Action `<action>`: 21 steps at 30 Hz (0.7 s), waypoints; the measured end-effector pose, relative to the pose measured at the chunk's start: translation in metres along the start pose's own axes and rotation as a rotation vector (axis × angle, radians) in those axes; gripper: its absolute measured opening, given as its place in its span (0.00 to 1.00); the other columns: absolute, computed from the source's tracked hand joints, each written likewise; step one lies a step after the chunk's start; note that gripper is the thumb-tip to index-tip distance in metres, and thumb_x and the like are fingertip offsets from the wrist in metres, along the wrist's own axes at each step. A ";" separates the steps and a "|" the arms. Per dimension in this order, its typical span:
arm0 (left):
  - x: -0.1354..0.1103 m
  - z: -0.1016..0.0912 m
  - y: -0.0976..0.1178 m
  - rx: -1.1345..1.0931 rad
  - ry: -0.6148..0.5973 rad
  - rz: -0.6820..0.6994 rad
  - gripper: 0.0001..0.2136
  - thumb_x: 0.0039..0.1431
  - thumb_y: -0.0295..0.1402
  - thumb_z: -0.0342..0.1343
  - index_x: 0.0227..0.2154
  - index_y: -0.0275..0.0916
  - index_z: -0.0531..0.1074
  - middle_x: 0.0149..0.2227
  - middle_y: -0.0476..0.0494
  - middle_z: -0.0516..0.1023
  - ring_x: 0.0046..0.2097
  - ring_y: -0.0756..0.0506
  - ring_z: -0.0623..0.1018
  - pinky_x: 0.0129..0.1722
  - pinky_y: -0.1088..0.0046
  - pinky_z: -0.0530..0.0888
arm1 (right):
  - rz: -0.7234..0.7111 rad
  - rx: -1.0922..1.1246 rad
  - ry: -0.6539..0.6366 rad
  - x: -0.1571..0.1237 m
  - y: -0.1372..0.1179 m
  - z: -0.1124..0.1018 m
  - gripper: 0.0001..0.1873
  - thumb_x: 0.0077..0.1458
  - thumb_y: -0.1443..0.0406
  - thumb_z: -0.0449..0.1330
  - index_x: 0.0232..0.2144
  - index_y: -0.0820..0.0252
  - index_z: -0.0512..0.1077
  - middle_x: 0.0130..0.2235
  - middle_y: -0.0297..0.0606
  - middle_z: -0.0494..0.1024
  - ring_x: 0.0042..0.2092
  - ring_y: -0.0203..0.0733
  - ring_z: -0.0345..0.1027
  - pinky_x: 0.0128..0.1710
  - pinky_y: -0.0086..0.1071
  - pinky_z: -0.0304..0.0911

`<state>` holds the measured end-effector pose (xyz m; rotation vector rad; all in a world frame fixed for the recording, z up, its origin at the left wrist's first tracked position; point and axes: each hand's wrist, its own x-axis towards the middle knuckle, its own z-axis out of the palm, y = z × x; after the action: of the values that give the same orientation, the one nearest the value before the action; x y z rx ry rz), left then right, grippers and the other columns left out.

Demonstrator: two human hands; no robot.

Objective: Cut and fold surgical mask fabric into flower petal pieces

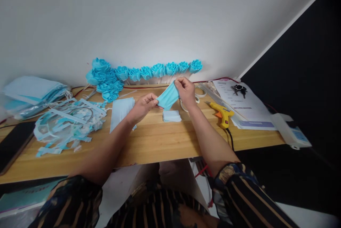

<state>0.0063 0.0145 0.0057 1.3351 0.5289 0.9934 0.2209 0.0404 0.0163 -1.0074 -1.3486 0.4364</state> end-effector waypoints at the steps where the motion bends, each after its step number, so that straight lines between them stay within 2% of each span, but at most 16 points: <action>1: 0.000 0.000 0.000 -0.001 -0.016 0.003 0.22 0.49 0.50 0.70 0.30 0.37 0.71 0.28 0.46 0.81 0.33 0.47 0.81 0.39 0.71 0.75 | 0.012 0.020 -0.007 0.000 0.002 0.001 0.13 0.57 0.54 0.60 0.29 0.58 0.72 0.27 0.30 0.70 0.30 0.35 0.61 0.31 0.30 0.59; 5: 0.001 -0.005 -0.006 0.011 0.013 0.003 0.21 0.50 0.50 0.70 0.30 0.37 0.71 0.28 0.46 0.81 0.32 0.47 0.81 0.39 0.70 0.75 | 0.015 0.030 0.001 0.002 -0.001 -0.001 0.12 0.56 0.56 0.61 0.30 0.59 0.73 0.27 0.30 0.72 0.30 0.35 0.63 0.31 0.30 0.59; 8: 0.004 -0.013 -0.008 0.080 0.048 -0.046 0.23 0.51 0.53 0.68 0.34 0.37 0.73 0.30 0.45 0.81 0.32 0.46 0.81 0.39 0.68 0.76 | -0.057 -0.074 -0.002 0.002 -0.014 -0.004 0.10 0.57 0.58 0.61 0.30 0.59 0.74 0.28 0.31 0.74 0.32 0.37 0.65 0.33 0.30 0.61; 10: 0.006 -0.018 -0.006 0.154 0.129 -0.020 0.25 0.55 0.55 0.63 0.42 0.37 0.75 0.38 0.40 0.83 0.38 0.43 0.82 0.42 0.65 0.77 | -0.144 -0.159 -0.038 0.000 -0.024 -0.004 0.10 0.60 0.59 0.60 0.30 0.58 0.75 0.29 0.32 0.76 0.32 0.37 0.67 0.35 0.31 0.63; 13: 0.007 -0.023 0.002 0.291 0.265 0.116 0.28 0.60 0.54 0.59 0.54 0.39 0.72 0.54 0.34 0.79 0.55 0.39 0.78 0.56 0.59 0.72 | -0.344 -0.265 -0.151 -0.006 -0.033 0.001 0.10 0.64 0.61 0.58 0.32 0.57 0.76 0.32 0.35 0.79 0.34 0.38 0.70 0.38 0.32 0.64; 15: 0.007 -0.022 0.008 0.346 0.240 0.157 0.30 0.56 0.51 0.63 0.56 0.39 0.71 0.58 0.34 0.77 0.61 0.37 0.74 0.61 0.57 0.68 | -0.469 -0.320 -0.246 -0.011 -0.035 0.007 0.11 0.66 0.60 0.58 0.33 0.57 0.77 0.33 0.37 0.80 0.36 0.39 0.72 0.39 0.32 0.65; 18: 0.005 -0.016 0.014 0.400 0.122 0.139 0.27 0.50 0.44 0.69 0.52 0.39 0.76 0.56 0.37 0.78 0.60 0.35 0.74 0.62 0.57 0.67 | -0.560 -0.365 -0.367 -0.020 -0.035 0.016 0.14 0.68 0.59 0.55 0.36 0.56 0.79 0.35 0.39 0.80 0.37 0.39 0.73 0.38 0.31 0.65; 21: 0.002 -0.008 0.016 0.469 0.068 0.098 0.16 0.44 0.36 0.71 0.37 0.38 0.80 0.43 0.42 0.83 0.52 0.37 0.78 0.55 0.62 0.71 | -0.558 -0.369 -0.465 -0.028 -0.036 0.023 0.15 0.68 0.58 0.54 0.38 0.53 0.80 0.38 0.39 0.81 0.38 0.39 0.74 0.37 0.31 0.65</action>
<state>-0.0035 0.0200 0.0194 1.7600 0.7876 1.0344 0.1834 0.0076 0.0259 -0.7933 -2.1058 -0.0131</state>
